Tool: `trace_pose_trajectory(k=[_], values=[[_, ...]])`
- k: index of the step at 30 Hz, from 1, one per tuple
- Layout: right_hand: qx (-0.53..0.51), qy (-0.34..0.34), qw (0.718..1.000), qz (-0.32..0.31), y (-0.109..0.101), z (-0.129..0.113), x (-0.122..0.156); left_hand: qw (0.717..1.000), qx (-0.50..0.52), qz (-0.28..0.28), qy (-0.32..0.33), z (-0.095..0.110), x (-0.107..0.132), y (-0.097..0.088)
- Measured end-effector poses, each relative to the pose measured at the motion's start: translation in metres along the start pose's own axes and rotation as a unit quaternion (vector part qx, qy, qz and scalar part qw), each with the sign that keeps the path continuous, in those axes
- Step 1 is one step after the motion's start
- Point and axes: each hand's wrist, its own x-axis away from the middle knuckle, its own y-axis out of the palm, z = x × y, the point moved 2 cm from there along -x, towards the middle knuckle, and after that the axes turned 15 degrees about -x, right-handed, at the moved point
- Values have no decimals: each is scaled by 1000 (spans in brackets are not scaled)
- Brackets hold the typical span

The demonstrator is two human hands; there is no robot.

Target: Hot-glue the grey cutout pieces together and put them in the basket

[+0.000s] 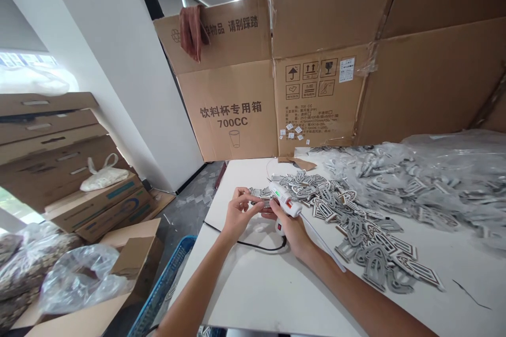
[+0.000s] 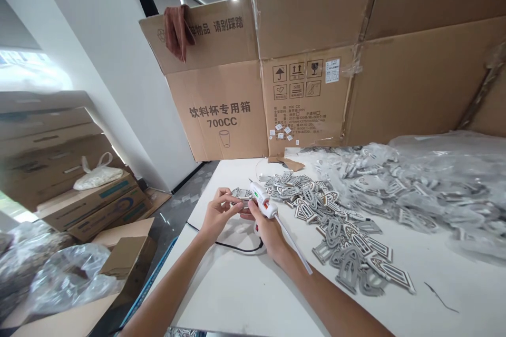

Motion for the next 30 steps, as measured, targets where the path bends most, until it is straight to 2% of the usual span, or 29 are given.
trace_pose_trajectory(k=[7, 17, 22, 25, 30], values=[[-66, 17, 998, -10, -4, 10, -5, 997, -49, 34, 45, 4, 2, 3], [3, 18, 1000, -19, -5, 5, -5, 994, -70, 47, 70, 13, 6, 4], [64, -22, 997, -46, -6, 0, -3, 996, -61, 28, 53, 13, 7, 5], [97, -32, 992, -70, -6, -3, -1, 999, -41, 15, 15, 11, 7, 4], [140, -51, 987, -67, -6, -10, 1, 995, -44, -81, -43, 7, 5, 3]])
